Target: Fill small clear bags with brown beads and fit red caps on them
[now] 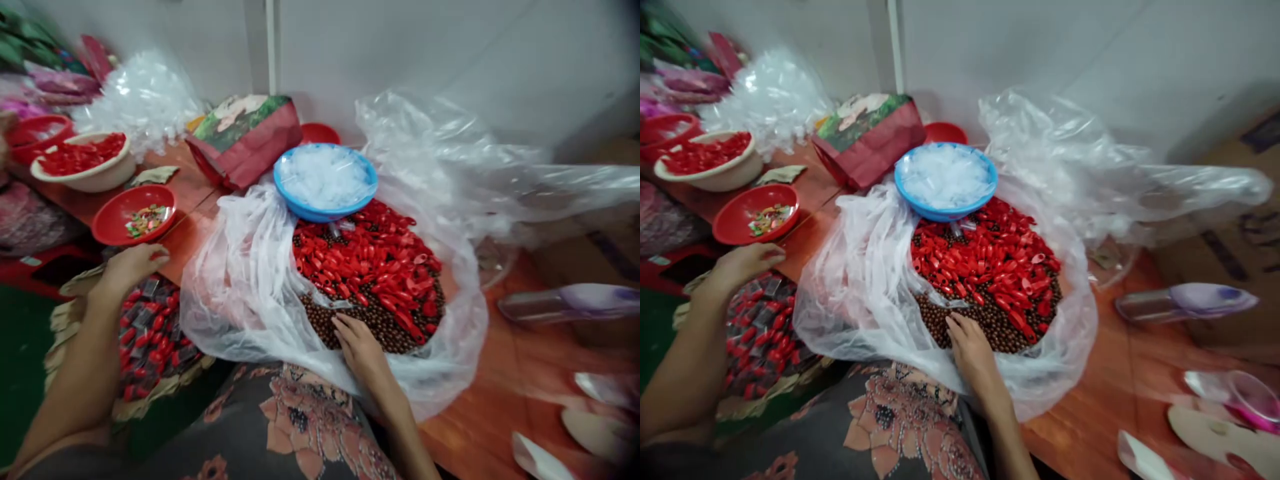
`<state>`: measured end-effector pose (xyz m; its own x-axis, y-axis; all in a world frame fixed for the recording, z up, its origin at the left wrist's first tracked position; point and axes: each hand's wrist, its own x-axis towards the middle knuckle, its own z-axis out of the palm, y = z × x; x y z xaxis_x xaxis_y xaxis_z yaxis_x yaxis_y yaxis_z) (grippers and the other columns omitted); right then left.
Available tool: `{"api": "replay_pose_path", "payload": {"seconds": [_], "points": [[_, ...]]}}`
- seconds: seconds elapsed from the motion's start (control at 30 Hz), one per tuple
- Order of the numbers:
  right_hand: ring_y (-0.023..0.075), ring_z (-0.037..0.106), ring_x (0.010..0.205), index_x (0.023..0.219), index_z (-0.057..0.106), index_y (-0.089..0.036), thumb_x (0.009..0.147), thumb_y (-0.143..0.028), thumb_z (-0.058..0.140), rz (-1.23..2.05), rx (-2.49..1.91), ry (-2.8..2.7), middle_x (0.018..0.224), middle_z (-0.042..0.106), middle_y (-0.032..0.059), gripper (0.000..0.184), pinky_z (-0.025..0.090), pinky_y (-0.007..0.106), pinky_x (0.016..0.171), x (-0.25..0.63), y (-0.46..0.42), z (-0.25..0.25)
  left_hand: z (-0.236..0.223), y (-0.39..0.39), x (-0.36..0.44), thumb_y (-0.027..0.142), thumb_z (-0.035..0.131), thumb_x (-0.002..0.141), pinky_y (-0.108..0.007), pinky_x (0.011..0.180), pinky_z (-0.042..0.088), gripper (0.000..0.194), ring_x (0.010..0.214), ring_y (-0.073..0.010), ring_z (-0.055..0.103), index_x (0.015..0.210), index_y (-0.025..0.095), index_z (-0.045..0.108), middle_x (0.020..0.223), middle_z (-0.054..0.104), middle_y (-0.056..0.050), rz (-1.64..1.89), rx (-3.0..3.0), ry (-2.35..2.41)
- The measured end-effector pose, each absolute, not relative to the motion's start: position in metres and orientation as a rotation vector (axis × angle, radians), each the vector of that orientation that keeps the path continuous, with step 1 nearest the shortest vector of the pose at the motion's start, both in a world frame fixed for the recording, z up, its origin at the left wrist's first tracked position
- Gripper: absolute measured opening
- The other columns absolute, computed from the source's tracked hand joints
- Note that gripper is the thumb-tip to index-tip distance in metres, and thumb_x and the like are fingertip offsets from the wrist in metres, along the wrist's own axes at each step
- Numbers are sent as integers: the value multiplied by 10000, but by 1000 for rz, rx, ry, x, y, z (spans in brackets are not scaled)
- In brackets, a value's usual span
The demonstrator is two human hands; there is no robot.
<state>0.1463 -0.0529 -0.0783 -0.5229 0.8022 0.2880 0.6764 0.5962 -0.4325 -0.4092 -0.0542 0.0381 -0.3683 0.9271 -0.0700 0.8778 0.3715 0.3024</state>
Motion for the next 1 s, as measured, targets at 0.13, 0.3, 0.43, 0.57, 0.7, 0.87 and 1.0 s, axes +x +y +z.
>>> {"api": "replay_pose_path", "payload": {"seconds": [0.13,0.3,0.43,0.57,0.7,0.87,1.0], "points": [[228,673,1059,1197,686,-217,938,-160,439,272,-1239,-2334,1196,699,112,362,575,401,921,146,-34,-80,85,30,-297,482,487,855,-360,946,490,362,986,-252,650,1023,245,703,1061,720,-45,745,2062,2046],[251,652,1124,1211,668,-227,899,-124,463,202,-1415,-2342,1277,645,127,387,551,393,953,136,-18,-80,89,147,-167,271,510,873,-326,972,481,254,1026,-214,647,975,184,726,1073,730,-50,756,2280,1716],[220,664,1044,1144,665,-245,893,-113,465,327,-1469,-2321,1204,645,95,347,550,346,913,135,-23,-73,75,208,-105,308,583,874,-321,937,481,287,1027,-236,648,1075,156,721,1072,732,-95,645,2275,1732],[213,644,981,1057,655,-207,909,-117,448,429,-1505,-2315,1080,639,94,269,532,337,891,139,-27,-66,67,238,-72,398,585,891,-417,974,450,439,1135,-316,603,1229,123,640,1172,687,-153,556,2174,1892],[208,611,1044,1167,602,-196,950,-152,373,464,-1549,-2095,1232,571,119,319,516,341,908,149,-25,-66,70,242,-71,191,613,827,-403,992,440,441,1117,-276,610,1264,134,607,1094,688,-90,644,2134,1933],[232,601,987,1119,617,-156,962,-208,363,457,-1642,-1912,1090,594,134,303,496,384,902,163,-24,-61,73,174,-86,198,558,829,-381,876,489,487,935,-208,651,1303,88,549,926,639,-32,830,1965,1540],[217,615,953,1011,643,-194,967,-253,405,569,-1582,-1816,994,642,96,249,488,374,905,159,-24,-52,41,86,-82,293,697,723,-308,728,528,474,805,-171,656,1161,155,581,934,674,-26,631,1533,1188]]}}
